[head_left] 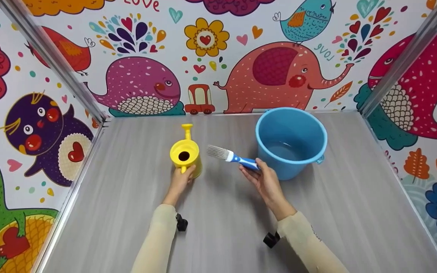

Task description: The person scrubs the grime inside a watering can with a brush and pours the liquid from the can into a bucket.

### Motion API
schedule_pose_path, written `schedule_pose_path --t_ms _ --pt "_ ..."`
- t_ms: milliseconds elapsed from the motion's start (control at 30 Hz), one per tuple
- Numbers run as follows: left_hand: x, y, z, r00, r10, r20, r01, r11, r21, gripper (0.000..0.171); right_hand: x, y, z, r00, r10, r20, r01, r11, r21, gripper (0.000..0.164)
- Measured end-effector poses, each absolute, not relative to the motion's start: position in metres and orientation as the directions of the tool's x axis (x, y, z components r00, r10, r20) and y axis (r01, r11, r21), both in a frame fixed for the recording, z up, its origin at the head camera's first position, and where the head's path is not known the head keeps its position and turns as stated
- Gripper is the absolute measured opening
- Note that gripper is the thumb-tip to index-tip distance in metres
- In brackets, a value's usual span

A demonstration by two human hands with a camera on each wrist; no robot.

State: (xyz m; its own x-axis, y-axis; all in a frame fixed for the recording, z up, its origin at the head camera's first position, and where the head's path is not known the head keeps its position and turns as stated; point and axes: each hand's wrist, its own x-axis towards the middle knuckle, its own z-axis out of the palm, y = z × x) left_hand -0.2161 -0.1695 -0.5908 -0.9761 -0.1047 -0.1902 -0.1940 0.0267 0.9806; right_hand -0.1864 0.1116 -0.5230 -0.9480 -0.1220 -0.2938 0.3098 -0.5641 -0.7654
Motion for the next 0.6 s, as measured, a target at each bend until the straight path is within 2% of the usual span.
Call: schedule_pose_path --t_ms 267,433,600 --pt "-0.211 -0.162 -0.59 -0.983 -0.01 -0.181 -0.181 0.1 0.978 0.037 -0.188 0.105 -0.512 -0.952 -0.113 -0.284 0.303 -0.468 -0.83 0.051" --pt "-0.197 -0.149 -0.564 -0.983 0.073 -0.167 -0.158 0.11 0.981 0.035 -0.191 0.1 -0.507 -0.967 -0.108 -0.231 0.255 -0.401 -0.88 0.056" --pt "-0.191 -0.139 -0.556 -0.977 0.133 -0.166 -0.157 0.074 0.985 0.039 -0.194 0.092 -0.504 -0.985 -0.106 -0.133 0.157 -0.256 -0.954 0.055"
